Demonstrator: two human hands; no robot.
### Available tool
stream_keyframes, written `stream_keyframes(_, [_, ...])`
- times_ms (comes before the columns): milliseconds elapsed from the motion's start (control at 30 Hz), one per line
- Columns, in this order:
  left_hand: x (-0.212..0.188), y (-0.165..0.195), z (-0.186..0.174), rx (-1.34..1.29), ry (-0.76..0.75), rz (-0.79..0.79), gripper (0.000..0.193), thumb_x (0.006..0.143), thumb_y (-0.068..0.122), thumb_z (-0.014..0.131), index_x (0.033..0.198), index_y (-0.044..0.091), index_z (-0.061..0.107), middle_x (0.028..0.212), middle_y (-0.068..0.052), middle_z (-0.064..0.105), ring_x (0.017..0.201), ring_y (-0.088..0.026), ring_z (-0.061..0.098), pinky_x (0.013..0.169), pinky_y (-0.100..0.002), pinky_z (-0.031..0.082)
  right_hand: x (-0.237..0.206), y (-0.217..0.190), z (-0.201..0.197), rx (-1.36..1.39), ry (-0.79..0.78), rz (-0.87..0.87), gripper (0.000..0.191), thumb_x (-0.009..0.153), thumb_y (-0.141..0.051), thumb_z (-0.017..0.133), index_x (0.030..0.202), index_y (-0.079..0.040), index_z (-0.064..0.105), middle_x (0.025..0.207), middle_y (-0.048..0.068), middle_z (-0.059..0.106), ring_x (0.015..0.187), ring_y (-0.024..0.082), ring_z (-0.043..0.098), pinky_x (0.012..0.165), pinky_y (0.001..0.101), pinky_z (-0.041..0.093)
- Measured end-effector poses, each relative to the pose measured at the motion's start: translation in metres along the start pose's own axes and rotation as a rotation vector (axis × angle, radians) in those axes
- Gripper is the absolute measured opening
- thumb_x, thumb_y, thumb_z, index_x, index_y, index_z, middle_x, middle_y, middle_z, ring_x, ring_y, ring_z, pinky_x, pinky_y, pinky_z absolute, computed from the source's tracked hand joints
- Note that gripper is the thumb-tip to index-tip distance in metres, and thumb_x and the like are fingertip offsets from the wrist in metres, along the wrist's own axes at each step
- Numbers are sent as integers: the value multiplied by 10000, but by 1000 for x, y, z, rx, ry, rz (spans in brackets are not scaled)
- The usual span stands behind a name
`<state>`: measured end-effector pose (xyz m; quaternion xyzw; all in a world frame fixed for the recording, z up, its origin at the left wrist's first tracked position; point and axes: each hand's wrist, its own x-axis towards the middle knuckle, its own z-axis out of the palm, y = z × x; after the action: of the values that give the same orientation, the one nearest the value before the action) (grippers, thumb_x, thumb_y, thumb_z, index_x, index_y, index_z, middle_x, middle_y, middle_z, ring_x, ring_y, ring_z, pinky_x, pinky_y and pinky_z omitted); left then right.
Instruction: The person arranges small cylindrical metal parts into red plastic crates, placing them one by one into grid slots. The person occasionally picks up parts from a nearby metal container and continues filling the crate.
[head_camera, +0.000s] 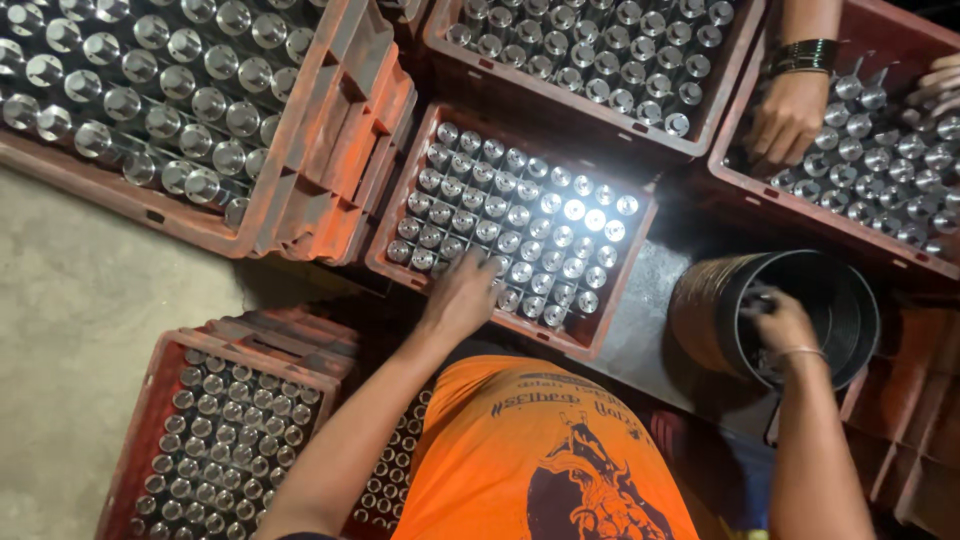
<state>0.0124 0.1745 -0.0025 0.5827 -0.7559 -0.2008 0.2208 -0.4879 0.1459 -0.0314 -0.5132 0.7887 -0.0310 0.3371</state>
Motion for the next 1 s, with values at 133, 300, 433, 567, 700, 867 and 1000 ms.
stream_keyframes(133, [-4, 24, -14, -368, -32, -210, 239, 917, 249, 694, 1045, 48, 671, 1063, -180, 639, 928, -360, 663, 787, -438, 546, -21, 27, -10, 714, 189, 135, 245, 1012, -219, 717, 1219, -90, 695, 1003, 94, 702, 863, 214, 661, 758, 350, 533])
stream_keyframes(300, [8, 63, 11, -536, -194, -28, 257, 943, 278, 691, 1069, 53, 695, 1045, -161, 703, 980, -335, 685, 858, -439, 534, -34, 42, -5, 1151, 490, -108, 152, 1104, -179, 704, 1115, -28, 715, 1005, 41, 704, 880, 133, 653, 799, 267, 544])
stream_keyframes(433, [22, 66, 35, -463, -201, 75, 224, 946, 232, 694, 1042, 30, 689, 1025, -183, 713, 992, -353, 677, 881, -453, 530, -31, 38, -5, 1036, 695, -194, 88, 1052, -95, 696, 1094, -18, 697, 1019, 27, 716, 899, 116, 665, 821, 253, 561])
stream_keyframes(567, [93, 26, 49, 19, 16, -32, 121, 976, 139, 636, 967, 25, 676, 1050, -234, 657, 983, -381, 646, 857, -479, 530, -41, 34, -2, 735, 734, -189, 115, 1072, -96, 712, 1117, 9, 705, 1020, 40, 684, 901, 118, 614, 817, 264, 526])
stream_keyframes(700, [162, 0, 62, 213, 166, -96, 244, 922, 169, 638, 1127, 38, 658, 1277, -239, 554, 1202, -409, 528, 1008, -566, 447, -57, 30, 2, 1375, 510, -85, 228, 1053, -310, 641, 1013, -93, 700, 880, 40, 632, 749, 179, 591, 609, 280, 467])
stream_keyframes(867, [164, 10, 74, 409, 137, -291, 282, 983, 222, 636, 1237, 100, 639, 1380, -166, 503, 1364, -397, 453, 1099, -646, 373, -75, 31, -9, 2045, 155, -101, 482, 1057, -514, 522, 906, -75, 650, 782, 90, 572, 663, 229, 570, 511, 287, 426])
stream_keyframes(1000, [145, 8, 66, 200, 133, -342, 411, 915, 370, 683, 1263, 154, 664, 1381, -224, 446, 1310, -424, 407, 1024, -676, 336, -64, 29, -1, 1795, 257, -20, 390, 1087, -445, 554, 927, -109, 670, 791, 53, 589, 611, 186, 541, 457, 256, 370])
